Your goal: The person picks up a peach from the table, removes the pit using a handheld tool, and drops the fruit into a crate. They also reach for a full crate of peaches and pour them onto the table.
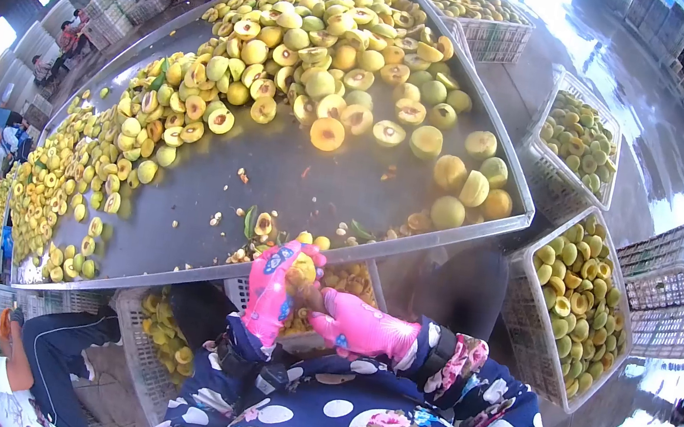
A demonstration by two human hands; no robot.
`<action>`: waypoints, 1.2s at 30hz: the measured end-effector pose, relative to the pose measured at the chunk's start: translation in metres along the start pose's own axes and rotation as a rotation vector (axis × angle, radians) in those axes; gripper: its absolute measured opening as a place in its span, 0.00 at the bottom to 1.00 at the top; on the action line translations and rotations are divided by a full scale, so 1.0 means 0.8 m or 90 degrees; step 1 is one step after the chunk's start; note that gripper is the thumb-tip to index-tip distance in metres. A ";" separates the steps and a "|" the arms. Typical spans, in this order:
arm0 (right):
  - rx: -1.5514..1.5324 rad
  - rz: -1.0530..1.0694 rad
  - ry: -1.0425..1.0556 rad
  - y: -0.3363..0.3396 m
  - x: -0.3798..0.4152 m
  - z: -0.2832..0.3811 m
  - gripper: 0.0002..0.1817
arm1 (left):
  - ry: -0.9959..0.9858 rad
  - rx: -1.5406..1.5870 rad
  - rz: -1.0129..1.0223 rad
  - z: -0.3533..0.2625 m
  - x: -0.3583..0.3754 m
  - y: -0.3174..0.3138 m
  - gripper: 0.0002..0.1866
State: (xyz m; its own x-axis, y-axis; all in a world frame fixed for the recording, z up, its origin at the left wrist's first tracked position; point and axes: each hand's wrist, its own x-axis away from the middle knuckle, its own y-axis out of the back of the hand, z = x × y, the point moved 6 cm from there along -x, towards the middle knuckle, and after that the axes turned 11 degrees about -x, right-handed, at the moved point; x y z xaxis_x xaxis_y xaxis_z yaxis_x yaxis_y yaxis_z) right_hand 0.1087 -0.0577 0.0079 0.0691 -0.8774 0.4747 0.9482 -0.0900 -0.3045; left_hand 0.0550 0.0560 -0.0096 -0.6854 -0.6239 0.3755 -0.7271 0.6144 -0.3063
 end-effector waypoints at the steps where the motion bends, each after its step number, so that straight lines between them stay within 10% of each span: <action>1: -0.092 0.021 -0.035 -0.004 0.001 -0.002 0.16 | -0.011 0.014 -0.002 0.002 -0.001 0.001 0.13; 10: -0.485 0.186 -0.089 -0.026 0.006 -0.014 0.15 | 0.018 0.255 0.013 0.017 0.001 -0.005 0.16; 14: -0.343 0.197 -0.084 -0.023 0.008 -0.017 0.13 | 0.006 0.361 -0.168 0.003 0.013 0.051 0.12; 17: 0.018 0.050 -0.158 0.009 -0.027 -0.068 0.17 | -0.196 -0.047 -0.322 -0.062 0.054 0.150 0.15; 18: 0.484 0.010 0.127 0.029 -0.061 -0.120 0.18 | -0.193 -0.137 -0.396 -0.074 0.063 0.197 0.15; 21: 0.394 -0.025 -0.064 0.032 -0.051 -0.089 0.18 | -0.096 -0.838 -0.509 -0.118 0.084 0.272 0.15; 30: 0.267 -0.025 -0.002 0.043 -0.031 -0.067 0.14 | -0.359 -0.800 -0.131 -0.150 -0.153 0.063 0.20; 36: 0.228 -0.111 0.022 0.066 -0.004 -0.053 0.15 | -0.231 -0.807 -0.169 -0.088 -0.281 -0.036 0.24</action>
State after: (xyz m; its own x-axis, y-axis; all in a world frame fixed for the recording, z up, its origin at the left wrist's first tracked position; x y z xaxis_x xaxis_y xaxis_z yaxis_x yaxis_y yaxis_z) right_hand 0.1452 -0.0797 -0.0447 -0.1078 -0.8791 0.4642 0.9932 -0.0749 0.0888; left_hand 0.2328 0.2128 -0.0235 -0.6455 -0.7636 -0.0156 -0.4371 0.3526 0.8274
